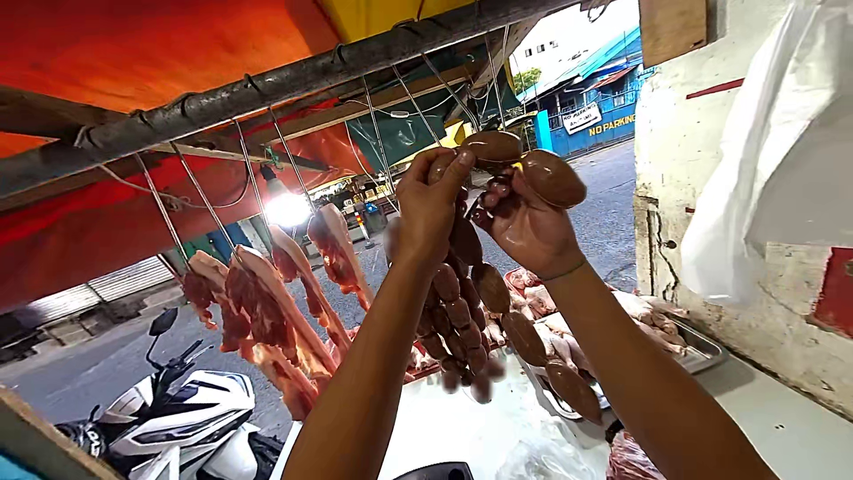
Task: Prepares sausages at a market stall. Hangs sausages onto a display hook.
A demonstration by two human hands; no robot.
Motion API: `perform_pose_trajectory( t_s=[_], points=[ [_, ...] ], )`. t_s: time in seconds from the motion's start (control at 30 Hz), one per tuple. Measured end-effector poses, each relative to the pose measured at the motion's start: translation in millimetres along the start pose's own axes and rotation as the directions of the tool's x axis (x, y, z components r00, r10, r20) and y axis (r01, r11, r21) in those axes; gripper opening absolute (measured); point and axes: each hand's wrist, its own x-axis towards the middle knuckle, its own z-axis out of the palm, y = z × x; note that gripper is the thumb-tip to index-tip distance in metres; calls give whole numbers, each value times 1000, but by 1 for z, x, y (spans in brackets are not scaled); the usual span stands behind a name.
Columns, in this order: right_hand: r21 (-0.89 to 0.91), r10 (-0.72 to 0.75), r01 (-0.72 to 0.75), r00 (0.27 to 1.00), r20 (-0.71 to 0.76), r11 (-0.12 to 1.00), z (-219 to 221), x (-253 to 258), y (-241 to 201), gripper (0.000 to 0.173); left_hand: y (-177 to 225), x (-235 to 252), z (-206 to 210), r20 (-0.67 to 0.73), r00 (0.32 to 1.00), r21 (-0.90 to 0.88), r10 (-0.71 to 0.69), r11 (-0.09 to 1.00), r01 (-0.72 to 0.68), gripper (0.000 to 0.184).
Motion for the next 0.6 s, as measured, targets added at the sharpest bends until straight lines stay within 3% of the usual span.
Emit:
perform_pose_trajectory(
  t_s=[0.1,0.17,0.23,0.3,0.4,0.5,0.6],
  points=[
    [-43,-53,54,998,28,998,2,-3,-5,45,-11,-16,-8,140,987,26,-83,996,81,20],
    [-25,-38,39,998,57,999,3,-7,-6,43,-18,-23,-15,178,977,48,-117,993,110,23],
    [94,34,-29,998,-50,995,11,-15,-3,30,-20,-21,-16,167,979,29,-119,993,116,24],
    [270,110,-70,984,-138,960,21,-18,0,31,-16,-14,-12,172,978,-33,-119,991,127,23],
    [346,50,-57,998,30,936,12,-15,8,24,-4,-1,-2,200,973,-112,-117,984,141,18],
    [94,96,-89,992,-81,992,6,-18,10,26,13,5,3,205,969,34,-135,991,131,15],
    [-207,-69,20,970,-234,978,-16,-36,4,32,24,5,3,238,962,226,-137,971,82,15]
  ],
)
